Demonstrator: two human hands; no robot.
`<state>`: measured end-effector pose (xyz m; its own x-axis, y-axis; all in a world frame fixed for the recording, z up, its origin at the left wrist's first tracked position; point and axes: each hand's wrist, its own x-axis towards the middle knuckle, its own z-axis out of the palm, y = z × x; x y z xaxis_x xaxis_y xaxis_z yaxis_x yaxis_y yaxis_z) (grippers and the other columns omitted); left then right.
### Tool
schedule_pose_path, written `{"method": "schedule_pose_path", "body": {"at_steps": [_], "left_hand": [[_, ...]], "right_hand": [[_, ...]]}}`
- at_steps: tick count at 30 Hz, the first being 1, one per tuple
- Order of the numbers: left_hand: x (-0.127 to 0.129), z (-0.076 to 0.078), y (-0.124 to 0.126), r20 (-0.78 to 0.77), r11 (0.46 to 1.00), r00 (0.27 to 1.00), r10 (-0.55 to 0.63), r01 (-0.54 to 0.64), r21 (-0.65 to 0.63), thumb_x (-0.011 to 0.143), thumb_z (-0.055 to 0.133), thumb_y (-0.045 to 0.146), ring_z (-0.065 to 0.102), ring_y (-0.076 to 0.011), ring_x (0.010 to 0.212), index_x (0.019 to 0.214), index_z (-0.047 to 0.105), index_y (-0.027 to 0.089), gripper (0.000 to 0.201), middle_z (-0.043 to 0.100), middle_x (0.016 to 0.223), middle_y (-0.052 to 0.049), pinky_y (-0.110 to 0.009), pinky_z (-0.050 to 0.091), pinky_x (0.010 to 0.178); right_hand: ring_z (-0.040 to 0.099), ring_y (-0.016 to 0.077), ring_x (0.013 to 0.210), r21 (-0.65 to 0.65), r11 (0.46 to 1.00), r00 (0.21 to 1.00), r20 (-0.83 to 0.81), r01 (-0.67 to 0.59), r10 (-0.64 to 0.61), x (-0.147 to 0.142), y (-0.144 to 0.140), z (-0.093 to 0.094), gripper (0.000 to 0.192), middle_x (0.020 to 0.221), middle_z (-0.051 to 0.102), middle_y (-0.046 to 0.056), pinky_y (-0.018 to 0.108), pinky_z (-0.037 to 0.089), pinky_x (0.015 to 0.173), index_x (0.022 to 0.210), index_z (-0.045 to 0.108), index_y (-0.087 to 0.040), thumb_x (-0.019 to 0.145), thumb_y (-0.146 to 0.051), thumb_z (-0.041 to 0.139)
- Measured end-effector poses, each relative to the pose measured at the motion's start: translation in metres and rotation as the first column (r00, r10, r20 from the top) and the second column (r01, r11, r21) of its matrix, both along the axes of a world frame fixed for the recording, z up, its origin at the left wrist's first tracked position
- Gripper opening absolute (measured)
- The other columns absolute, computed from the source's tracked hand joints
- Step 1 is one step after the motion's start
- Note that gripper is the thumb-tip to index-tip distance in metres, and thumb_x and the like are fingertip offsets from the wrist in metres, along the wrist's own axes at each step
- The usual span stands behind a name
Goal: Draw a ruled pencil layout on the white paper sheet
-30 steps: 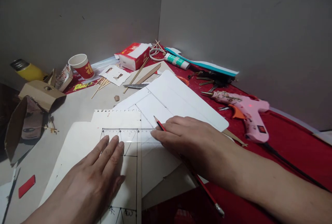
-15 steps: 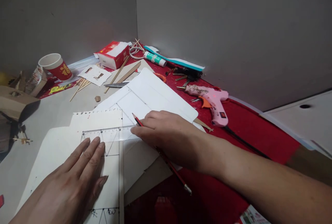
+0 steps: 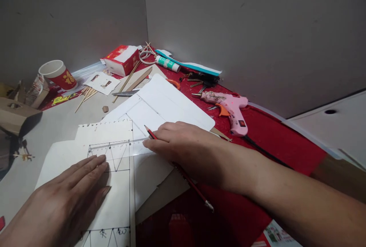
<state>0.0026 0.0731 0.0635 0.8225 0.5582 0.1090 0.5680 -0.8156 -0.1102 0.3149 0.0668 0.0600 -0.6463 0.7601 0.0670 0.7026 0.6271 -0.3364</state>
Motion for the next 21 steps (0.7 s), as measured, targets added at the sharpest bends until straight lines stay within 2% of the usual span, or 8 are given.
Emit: {"method": "schedule_pose_path", "body": {"at_steps": [3,6,8,12,15,21], "left_hand": [[-0.006,-0.002,0.010,0.128,0.987,0.982,0.142,-0.131,-0.092,0.103,0.046,0.037,0.073,-0.0275,0.110,0.128,0.066,0.016,0.039,0.069,0.132,-0.015,-0.042,0.065,0.089],[-0.009,-0.001,0.024,0.198,0.960,0.949,0.246,-0.211,-0.184,0.099,0.052,0.041,0.071,-0.0297,0.107,0.125,0.065,0.017,0.038,0.071,0.123,-0.015,-0.046,0.063,0.088],[-0.010,0.001,0.033,0.191,0.922,0.930,0.314,-0.250,-0.297,0.096,0.055,0.044,0.070,-0.0302,0.103,0.122,0.065,0.019,0.037,0.071,0.116,-0.013,-0.047,0.062,0.084],[-0.008,0.006,0.040,0.150,0.810,0.889,0.433,-0.310,-0.498,0.092,0.059,0.043,0.069,-0.0271,0.091,0.113,0.066,0.023,0.031,0.070,0.104,-0.009,-0.042,0.059,0.075],[-0.008,0.008,0.040,0.125,0.741,0.864,0.488,-0.334,-0.583,0.089,0.061,0.044,0.067,-0.0263,0.089,0.111,0.063,0.023,0.031,0.070,0.104,-0.008,-0.042,0.056,0.074],[-0.007,0.009,0.040,0.109,0.670,0.851,0.514,-0.318,-0.671,0.086,0.060,0.044,0.060,-0.0205,0.070,0.095,0.059,0.024,0.021,0.064,0.084,-0.003,-0.036,0.049,0.062]], "right_hand": [[0.062,0.0226,0.091,-0.029,1.000,1.000,-0.008,0.010,-0.011,0.001,0.000,0.000,0.042,0.101,0.068,0.009,0.032,0.047,0.075,0.121,0.066,-0.023,0.084,-0.004,0.058],[0.060,0.0220,0.089,-0.065,0.998,1.000,-0.004,0.020,-0.021,0.002,-0.001,0.001,0.043,0.099,0.065,0.008,0.031,0.045,0.072,0.121,0.065,-0.023,0.084,-0.003,0.055],[0.059,0.0216,0.087,-0.077,0.997,1.000,-0.006,0.028,-0.028,0.003,-0.002,0.001,0.044,0.096,0.064,0.007,0.031,0.044,0.070,0.123,0.064,-0.023,0.084,-0.004,0.054],[0.060,0.0202,0.086,-0.065,0.997,0.995,-0.080,0.047,-0.052,0.005,-0.002,-0.002,0.046,0.093,0.064,0.005,0.029,0.044,0.070,0.126,0.064,-0.025,0.085,-0.005,0.053],[0.059,0.0202,0.086,-0.030,0.999,0.994,-0.103,0.032,-0.034,0.007,-0.001,-0.006,0.045,0.093,0.065,0.005,0.030,0.043,0.072,0.125,0.064,-0.024,0.087,-0.004,0.050],[0.056,0.0207,0.080,0.094,0.995,0.993,-0.111,0.045,-0.034,0.004,0.004,-0.010,0.033,0.085,0.064,0.006,0.032,0.042,0.072,0.118,0.066,-0.021,0.094,-0.011,0.045]]}}
